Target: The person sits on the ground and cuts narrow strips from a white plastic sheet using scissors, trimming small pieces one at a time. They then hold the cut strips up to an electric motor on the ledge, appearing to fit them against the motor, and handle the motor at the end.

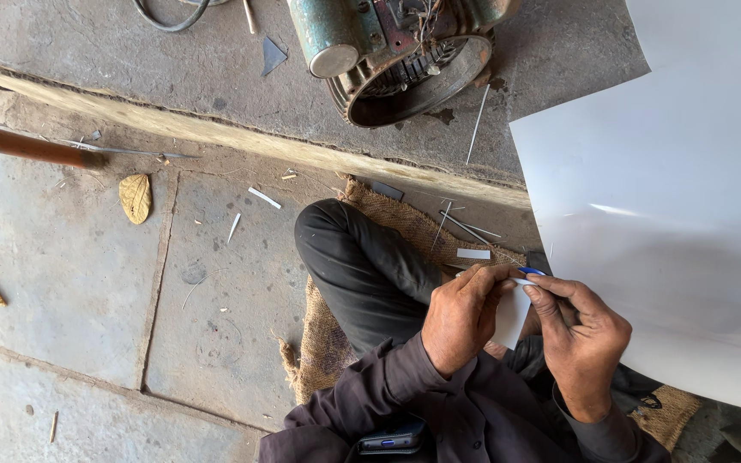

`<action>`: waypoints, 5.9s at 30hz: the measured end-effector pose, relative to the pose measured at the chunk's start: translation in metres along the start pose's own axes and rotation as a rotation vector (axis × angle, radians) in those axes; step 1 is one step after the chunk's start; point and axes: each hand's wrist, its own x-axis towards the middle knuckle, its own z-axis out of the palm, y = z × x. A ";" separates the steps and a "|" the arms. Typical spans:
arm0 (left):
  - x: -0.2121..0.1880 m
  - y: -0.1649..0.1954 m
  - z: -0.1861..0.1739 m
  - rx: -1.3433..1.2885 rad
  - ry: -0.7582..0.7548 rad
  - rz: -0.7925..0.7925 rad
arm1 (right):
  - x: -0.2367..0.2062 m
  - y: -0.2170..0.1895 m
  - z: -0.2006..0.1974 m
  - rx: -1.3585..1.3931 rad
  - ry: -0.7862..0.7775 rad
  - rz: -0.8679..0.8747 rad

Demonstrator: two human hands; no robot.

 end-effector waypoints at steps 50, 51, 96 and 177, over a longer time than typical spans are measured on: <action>0.002 0.004 -0.011 -0.338 -0.012 -0.225 | 0.003 0.004 -0.001 0.083 -0.102 0.051; 0.001 0.005 -0.010 -0.321 0.009 -0.206 | 0.003 0.003 -0.001 0.118 -0.118 0.083; 0.014 -0.015 -0.014 -0.436 -0.151 -0.224 | 0.007 0.003 -0.001 0.087 -0.103 0.061; 0.020 0.016 -0.003 -0.114 -0.016 -0.099 | 0.024 -0.006 -0.010 0.142 -0.081 -0.053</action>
